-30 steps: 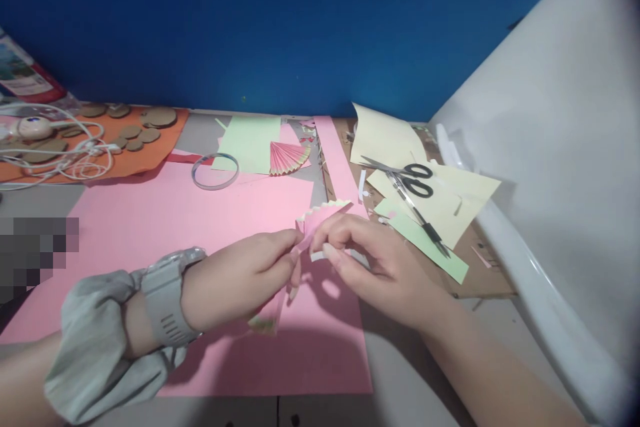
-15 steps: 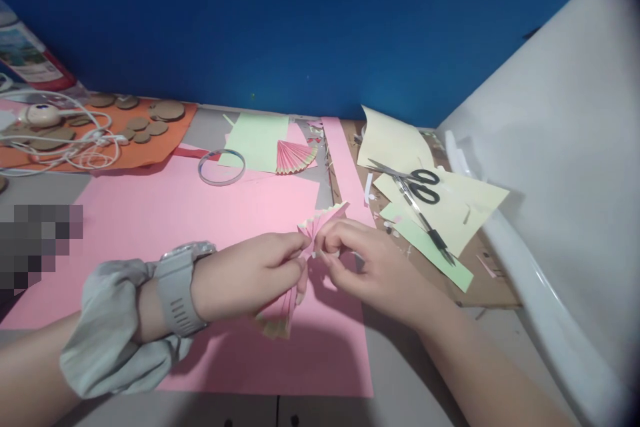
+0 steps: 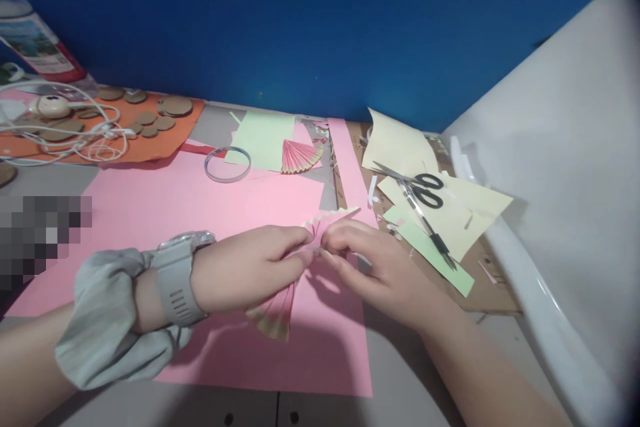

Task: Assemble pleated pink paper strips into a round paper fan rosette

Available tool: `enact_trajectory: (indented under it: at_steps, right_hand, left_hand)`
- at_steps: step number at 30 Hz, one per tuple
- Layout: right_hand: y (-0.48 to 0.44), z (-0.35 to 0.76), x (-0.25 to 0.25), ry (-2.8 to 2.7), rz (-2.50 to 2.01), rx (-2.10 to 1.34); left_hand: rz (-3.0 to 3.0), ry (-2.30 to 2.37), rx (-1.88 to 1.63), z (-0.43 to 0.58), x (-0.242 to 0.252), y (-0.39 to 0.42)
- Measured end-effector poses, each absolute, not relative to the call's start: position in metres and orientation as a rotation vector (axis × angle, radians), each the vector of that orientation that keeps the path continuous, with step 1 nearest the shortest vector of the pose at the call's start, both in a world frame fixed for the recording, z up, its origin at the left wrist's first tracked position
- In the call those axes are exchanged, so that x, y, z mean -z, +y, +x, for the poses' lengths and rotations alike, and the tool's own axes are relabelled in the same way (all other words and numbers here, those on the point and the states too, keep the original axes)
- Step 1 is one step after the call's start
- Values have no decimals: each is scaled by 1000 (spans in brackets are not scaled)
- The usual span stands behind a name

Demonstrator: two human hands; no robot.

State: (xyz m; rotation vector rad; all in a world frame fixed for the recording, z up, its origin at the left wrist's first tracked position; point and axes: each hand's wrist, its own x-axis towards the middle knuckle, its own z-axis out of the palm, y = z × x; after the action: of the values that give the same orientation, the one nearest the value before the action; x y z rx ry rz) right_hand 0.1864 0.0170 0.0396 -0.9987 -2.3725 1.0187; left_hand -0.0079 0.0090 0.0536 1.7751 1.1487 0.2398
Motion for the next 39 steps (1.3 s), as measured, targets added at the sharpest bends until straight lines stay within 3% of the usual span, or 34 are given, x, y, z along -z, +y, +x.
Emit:
enact_trajectory:
  at_steps: [8, 16, 30, 39]
  right_hand:
    - [19, 186, -47, -2214, -1164, -1123]
    - [18, 188, -42, -2064, -1292, -1199]
    - [23, 193, -20, -1368, -1339, -1724]
    - [28, 190, -21, -1238, -1381, -1641]
  left_hand:
    - [1686, 1164, -483, -13, -52, 19]
    - [1818, 1212, -375, -15, -52, 19]
    - [2107, 1319, -274, -10, -49, 12]
    - [2029, 1255, -136, -6, -58, 10]
